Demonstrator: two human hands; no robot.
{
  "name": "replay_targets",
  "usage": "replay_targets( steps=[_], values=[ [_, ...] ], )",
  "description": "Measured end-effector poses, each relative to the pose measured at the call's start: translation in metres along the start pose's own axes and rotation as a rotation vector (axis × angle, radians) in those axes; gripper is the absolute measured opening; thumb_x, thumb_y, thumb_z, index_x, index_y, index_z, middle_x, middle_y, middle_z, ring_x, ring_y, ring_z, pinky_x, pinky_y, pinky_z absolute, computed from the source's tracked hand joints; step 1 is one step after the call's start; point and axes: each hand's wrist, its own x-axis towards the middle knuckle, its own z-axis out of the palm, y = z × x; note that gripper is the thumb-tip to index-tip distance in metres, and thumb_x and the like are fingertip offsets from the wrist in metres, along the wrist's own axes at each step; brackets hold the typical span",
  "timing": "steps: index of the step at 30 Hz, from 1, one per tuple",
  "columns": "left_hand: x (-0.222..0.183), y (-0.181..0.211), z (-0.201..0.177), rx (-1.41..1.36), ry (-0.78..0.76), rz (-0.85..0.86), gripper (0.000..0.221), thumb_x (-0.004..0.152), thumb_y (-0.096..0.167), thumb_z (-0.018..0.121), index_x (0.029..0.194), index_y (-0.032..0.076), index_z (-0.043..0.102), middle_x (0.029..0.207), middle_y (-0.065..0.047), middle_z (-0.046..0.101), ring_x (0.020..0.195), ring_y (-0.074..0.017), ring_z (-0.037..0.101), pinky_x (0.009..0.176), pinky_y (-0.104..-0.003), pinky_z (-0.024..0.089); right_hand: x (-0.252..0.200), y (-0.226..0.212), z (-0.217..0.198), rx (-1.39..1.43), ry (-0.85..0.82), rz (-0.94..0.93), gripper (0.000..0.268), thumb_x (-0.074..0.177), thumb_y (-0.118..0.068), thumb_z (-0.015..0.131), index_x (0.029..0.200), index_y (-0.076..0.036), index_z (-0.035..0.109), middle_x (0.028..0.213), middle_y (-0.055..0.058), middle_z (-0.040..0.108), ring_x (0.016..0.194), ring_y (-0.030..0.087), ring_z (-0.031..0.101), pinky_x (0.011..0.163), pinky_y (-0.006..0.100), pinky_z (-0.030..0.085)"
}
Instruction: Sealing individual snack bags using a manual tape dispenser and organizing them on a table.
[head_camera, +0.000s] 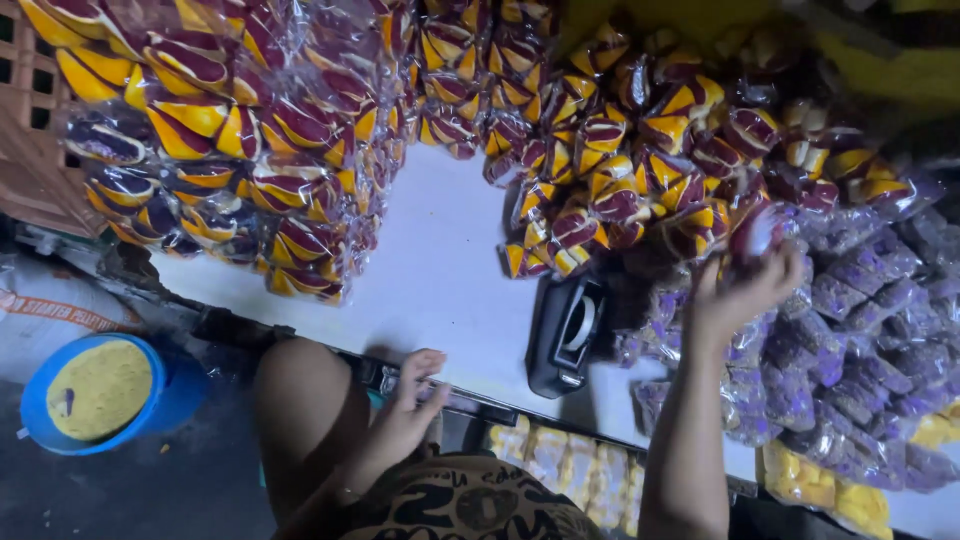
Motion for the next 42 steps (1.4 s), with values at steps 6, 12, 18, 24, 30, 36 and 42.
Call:
replay_targets(
  steps=[6,12,18,24,30,36,42],
  values=[
    [0.006,-0.101,-0.002,-0.302,0.212,0.106,0.026,0.097,0.023,0.063,0.118,0.008,0.062,0.127,-0.009,0.061,0.121,-0.0154,0.063,0.104,-0.034,0.057,0.082,-0.048,0.181,0.217,-0.341,-0.354,0.029,0.084,-0.009,0.071,0.111,0.000,0.065,0.111,0.016,0.061,0.108,0.034,0.057,0.094,0.041,0.045],
    [-0.004,-0.110,-0.041,0.052,0.282,0.106,0.023,0.094,0.026,0.065,0.109,0.014,0.076,0.112,-0.001,0.078,0.110,-0.0120,0.071,0.103,-0.026,0.048,0.163,0.014,0.458,-0.015,-0.251,-0.775,0.043,0.081,-0.018,0.057,0.114,-0.017,0.084,0.100,0.011,0.080,0.084,0.032,0.073,0.120,0.052,0.025],
    [-0.017,-0.075,-0.061,-0.096,0.419,-0.185,0.034,0.089,0.032,0.064,0.112,0.013,0.080,0.111,-0.003,0.085,0.105,-0.0128,0.078,0.095,-0.026,0.058,0.156,-0.057,0.388,0.608,-0.451,-0.196,0.024,0.099,-0.014,0.055,0.092,-0.003,0.074,0.090,0.008,0.074,0.081,0.018,0.071,0.061,0.033,0.053],
    [0.029,0.008,-0.029,0.004,0.302,0.327,0.026,0.097,0.016,0.062,0.121,0.008,0.066,0.118,-0.003,0.071,0.111,-0.0158,0.066,0.098,-0.028,0.049,0.060,-0.123,0.210,0.564,-0.579,-0.338,0.002,0.103,-0.005,0.061,0.105,-0.006,0.060,0.107,0.012,0.061,0.102,0.027,0.056,0.091,0.041,0.044],
    [0.062,0.023,0.005,-0.376,0.297,-0.068,0.040,0.092,0.037,0.067,0.114,0.005,0.072,0.099,-0.006,0.069,0.093,-0.0157,0.065,0.075,-0.023,0.051,-0.092,-0.131,0.060,0.646,-1.146,0.251,0.014,0.094,-0.018,0.069,0.105,-0.011,0.072,0.097,0.004,0.075,0.089,0.016,0.072,0.087,0.029,0.055],
    [0.033,0.010,0.025,-0.056,0.212,0.337,0.030,0.104,0.024,0.053,0.081,0.009,0.066,0.079,0.000,0.072,0.076,-0.0134,0.068,0.076,-0.026,0.053,-0.177,-0.117,-0.014,0.983,-1.221,0.740,0.022,0.080,-0.020,0.083,0.093,-0.003,0.078,0.122,0.020,0.072,0.110,0.029,0.072,0.088,0.038,0.064],
    [0.042,-0.003,0.016,0.041,-0.255,-0.004,0.017,0.100,0.015,0.066,0.084,0.010,0.067,0.079,0.003,0.067,0.078,-0.0061,0.061,0.073,-0.021,0.048,-0.207,-0.109,-0.040,0.587,-0.867,-0.456,0.020,0.101,-0.020,0.061,0.114,-0.019,0.075,0.110,-0.004,0.069,0.104,0.024,0.055,0.089,0.041,0.034]
  ],
)
